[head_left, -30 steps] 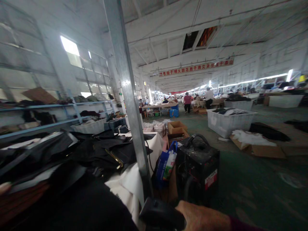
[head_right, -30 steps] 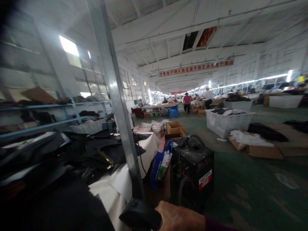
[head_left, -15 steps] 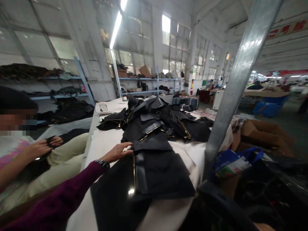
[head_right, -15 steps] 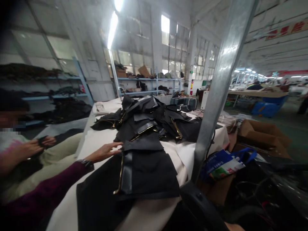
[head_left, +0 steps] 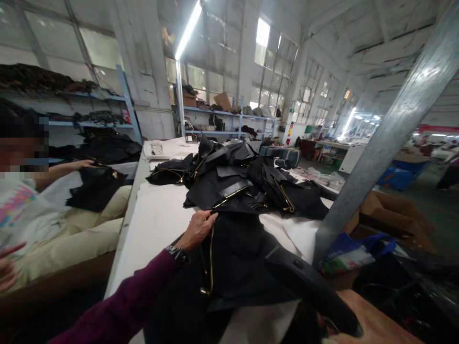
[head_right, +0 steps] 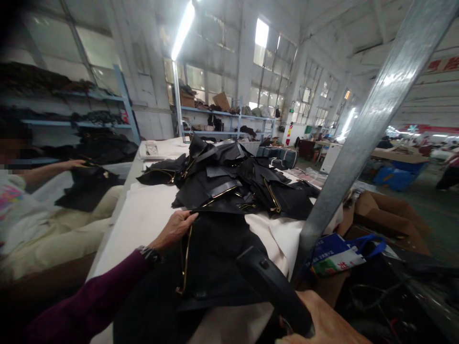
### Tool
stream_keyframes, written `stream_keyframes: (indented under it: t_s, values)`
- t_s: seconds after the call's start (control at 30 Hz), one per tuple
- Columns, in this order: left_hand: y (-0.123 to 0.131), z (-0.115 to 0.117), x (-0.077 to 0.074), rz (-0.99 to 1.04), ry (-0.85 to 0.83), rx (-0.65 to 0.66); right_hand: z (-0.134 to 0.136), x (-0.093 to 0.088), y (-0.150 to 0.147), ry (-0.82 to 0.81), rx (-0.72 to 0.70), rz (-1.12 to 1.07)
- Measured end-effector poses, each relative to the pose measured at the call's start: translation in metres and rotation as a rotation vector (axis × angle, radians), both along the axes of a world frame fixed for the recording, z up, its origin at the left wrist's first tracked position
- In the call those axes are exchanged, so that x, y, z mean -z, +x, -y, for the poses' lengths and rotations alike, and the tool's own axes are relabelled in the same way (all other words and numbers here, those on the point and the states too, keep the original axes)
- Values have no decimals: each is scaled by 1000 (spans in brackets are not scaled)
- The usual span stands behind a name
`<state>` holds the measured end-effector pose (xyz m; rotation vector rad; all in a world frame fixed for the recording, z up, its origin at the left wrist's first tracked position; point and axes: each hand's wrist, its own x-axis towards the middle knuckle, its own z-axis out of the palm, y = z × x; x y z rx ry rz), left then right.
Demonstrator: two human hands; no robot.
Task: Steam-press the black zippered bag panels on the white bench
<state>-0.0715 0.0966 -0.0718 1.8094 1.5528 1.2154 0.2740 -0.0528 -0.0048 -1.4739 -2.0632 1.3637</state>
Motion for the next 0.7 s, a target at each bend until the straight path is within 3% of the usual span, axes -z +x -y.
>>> stream_keyframes:
  t_s: [0.17, 0.27, 0.7]
  values:
    - [17, 20, -7, 141, -40, -142, -26, -9, -36, -150, -99, -167]
    - [24, 31, -10, 184, -59, -163, -40, -11, -59, -144, -129, -233]
    - [34, 55, 4, 396, -161, -44, -83, -8, -97, -96, -45, -280]
